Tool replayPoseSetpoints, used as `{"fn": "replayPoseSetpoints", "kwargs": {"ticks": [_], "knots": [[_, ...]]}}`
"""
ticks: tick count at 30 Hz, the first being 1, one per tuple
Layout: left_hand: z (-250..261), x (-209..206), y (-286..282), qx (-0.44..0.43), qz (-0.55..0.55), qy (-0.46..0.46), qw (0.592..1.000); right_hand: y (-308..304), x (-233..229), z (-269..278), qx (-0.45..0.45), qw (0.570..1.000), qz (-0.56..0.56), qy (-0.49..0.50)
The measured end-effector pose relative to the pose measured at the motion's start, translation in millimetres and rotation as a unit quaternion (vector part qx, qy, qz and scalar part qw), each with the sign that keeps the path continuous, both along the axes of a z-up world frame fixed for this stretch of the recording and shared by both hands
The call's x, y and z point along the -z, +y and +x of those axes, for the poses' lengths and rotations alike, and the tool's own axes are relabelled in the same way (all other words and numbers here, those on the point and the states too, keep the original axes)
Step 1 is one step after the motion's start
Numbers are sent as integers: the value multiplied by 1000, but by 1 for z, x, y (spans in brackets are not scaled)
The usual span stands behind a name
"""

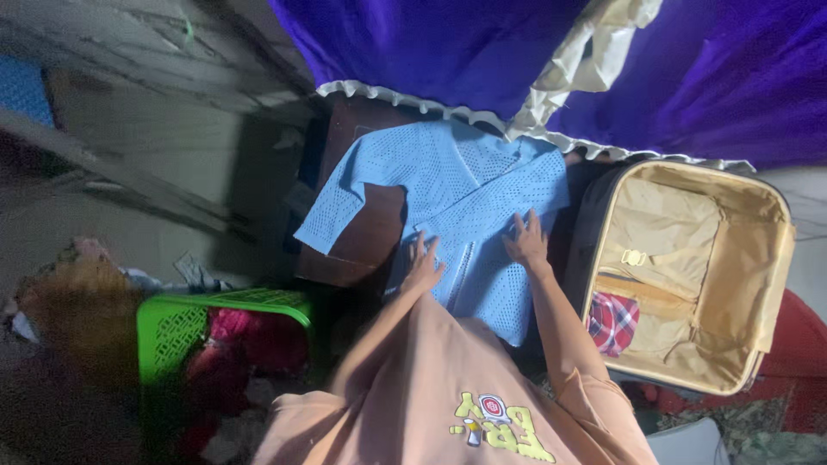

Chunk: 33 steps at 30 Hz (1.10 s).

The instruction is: The person takes a light blue knitted cardigan from a green laundry basket, places it on a wooden table, and folds it by hand. They smooth the garment, fold the sleeves inward, and fold the body into a compact rectangle before placing it into an open suitcase.

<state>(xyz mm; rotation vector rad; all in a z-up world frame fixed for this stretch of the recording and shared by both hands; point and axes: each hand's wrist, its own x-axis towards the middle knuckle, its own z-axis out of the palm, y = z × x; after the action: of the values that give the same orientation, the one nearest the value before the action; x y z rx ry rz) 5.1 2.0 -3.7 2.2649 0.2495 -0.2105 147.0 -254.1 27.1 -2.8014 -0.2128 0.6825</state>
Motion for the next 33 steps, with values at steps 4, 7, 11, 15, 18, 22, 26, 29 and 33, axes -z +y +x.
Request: {"fn": "replayPoseSetpoints", "kwargs": {"ticks": [4,7,11,15,18,22,26,29,33], "knots": [[8,4,42,-163,-13,-91,982,13,3,2,27,995,34,-91],[1,-1,100,-257,78,-31,963,50,11,-6,11,985,81,-153],[-8,0,180,-370,249,43,894,127,20,-12,-36,980,150,-124],[-13,7,243,-447,202,179,853,197,31,2,-78,976,164,-123],[-18,19,277,-461,70,218,857,237,35,21,-84,979,141,-125],[-27,32,309,-499,-16,126,857,273,39,46,-99,980,116,-125],[-9,31,355,-526,-78,-76,843,285,43,65,-141,973,95,-158],[12,32,396,-482,-151,-153,850,294,46,69,-180,964,12,-196],[56,28,438,-455,-253,-231,822,308,45,74,-151,978,9,-145]]}}
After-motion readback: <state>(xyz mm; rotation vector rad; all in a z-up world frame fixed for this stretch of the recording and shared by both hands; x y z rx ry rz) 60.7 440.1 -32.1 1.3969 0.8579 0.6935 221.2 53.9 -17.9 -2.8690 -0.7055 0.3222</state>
